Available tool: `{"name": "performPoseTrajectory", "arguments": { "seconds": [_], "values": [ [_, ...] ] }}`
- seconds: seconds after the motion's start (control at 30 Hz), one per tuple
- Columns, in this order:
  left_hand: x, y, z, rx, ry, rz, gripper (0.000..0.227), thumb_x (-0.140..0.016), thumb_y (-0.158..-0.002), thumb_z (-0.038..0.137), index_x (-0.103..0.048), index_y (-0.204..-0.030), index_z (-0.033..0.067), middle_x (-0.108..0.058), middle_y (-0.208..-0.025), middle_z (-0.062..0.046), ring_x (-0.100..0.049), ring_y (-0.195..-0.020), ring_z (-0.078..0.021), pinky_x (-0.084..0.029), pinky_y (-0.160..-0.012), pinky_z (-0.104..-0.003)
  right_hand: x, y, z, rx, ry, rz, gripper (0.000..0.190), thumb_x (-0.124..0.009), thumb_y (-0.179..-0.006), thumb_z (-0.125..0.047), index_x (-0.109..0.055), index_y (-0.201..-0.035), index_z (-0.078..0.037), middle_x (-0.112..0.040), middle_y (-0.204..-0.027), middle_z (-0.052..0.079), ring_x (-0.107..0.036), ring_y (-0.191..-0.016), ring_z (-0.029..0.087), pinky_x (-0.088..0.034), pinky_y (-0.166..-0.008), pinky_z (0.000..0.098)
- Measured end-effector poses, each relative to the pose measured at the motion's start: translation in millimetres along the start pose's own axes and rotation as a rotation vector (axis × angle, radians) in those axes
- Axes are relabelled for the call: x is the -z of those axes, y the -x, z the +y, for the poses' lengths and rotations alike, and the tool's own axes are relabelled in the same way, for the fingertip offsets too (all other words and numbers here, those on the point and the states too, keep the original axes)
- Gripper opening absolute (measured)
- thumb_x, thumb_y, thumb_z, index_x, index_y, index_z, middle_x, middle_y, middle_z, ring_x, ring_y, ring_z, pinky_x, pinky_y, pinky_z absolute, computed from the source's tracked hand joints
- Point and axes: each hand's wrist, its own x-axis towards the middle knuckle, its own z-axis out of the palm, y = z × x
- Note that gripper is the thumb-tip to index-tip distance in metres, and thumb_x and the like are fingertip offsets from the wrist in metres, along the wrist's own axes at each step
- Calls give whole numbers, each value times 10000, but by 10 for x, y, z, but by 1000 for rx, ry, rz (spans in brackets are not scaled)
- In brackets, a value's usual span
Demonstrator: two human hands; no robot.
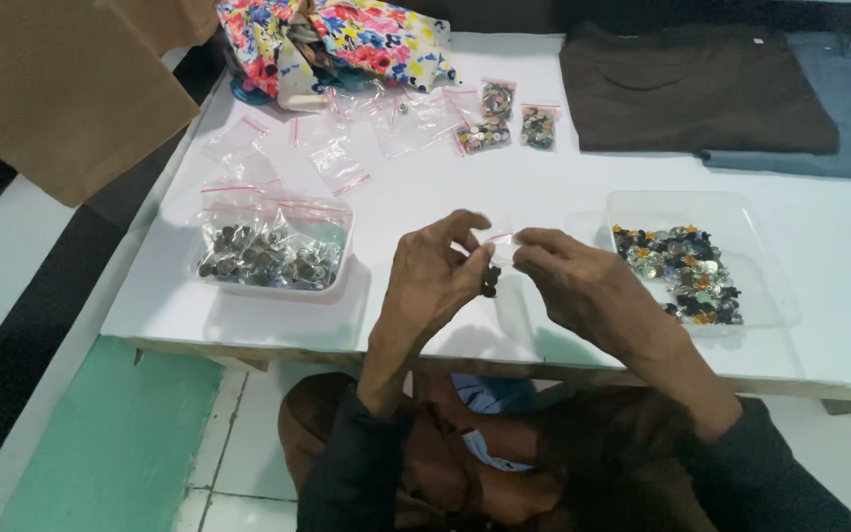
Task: Sort small black buttons from a plastic container and place them into small zip-lock bags
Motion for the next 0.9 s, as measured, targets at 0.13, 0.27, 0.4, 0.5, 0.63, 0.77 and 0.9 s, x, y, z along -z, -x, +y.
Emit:
{"name": "performPoseTrajectory", "arguments": {
  "seconds": [0.13,0.27,0.4,0.5,0.63,0.77,0.9],
  "values": [
    [258,-13,31,-227,-9,-165,455,-793,-846,130,-680,-1286,149,-666,-1230,-221,-707,-1051,-478,-577,-881,-571,124,-11,82,-41,-255,25,171,-654,-928,21,-742,-1043,-71,-757,-1101,133,-768,-927,327,-629,-735,398],
    [306,-12,-25,-281,-236,-272,278,-734,-886,90,-712,-1156,153,-617,-1305,-178,-665,-1128,-474,-537,-930,-591,85,-24,125,-26,-294,23,187,-663,-925,35,-740,-1052,-77,-749,-1121,133,-746,-996,344,-612,-769,422],
    [290,-31,-193,-321,-375,-221,61,-700,-943,142,-740,-989,139,-727,-1130,-87,-723,-985,-413,-568,-828,-522,180,-133,-44,-38,-331,-75,165,-646,-917,50,-750,-1030,-12,-758,-1069,199,-763,-931,381,-616,-763,456],
    [297,-35,-223,-342,-420,-242,47,-681,-951,125,-722,-932,137,-745,-955,-68,-748,-856,-357,-570,-730,-420,108,-135,-14,-43,-353,-49,158,-657,-926,30,-735,-1032,-57,-761,-1084,145,-762,-951,358,-616,-752,410],
    [396,-51,-253,-315,-369,-187,33,-699,-939,107,-692,-931,139,-713,-816,-82,-734,-795,-354,-568,-653,-426,-74,-186,-12,-67,-456,-7,124,-692,-946,-34,-720,-1064,-59,-740,-1137,151,-751,-974,356,-616,-760,435],
    [443,-26,-316,-281,-297,-210,52,-720,-897,83,-684,-909,118,-727,-787,-116,-740,-813,-373,-567,-662,-455,-169,-197,-9,-68,-361,-47,83,-723,-898,-50,-703,-947,-113,-729,-1206,89,-743,-990,357,-599,-784,472],
    [550,-45,-291,-188,-386,-222,33,-704,-906,115,-697,-925,141,-742,-795,-134,-722,-777,-406,-567,-666,-505,-209,-188,-32,-142,-558,42,468,-723,-909,-29,-599,-1341,-159,-664,-1346,96,-723,-1074,336,-586,-880,428]
  ]
}}
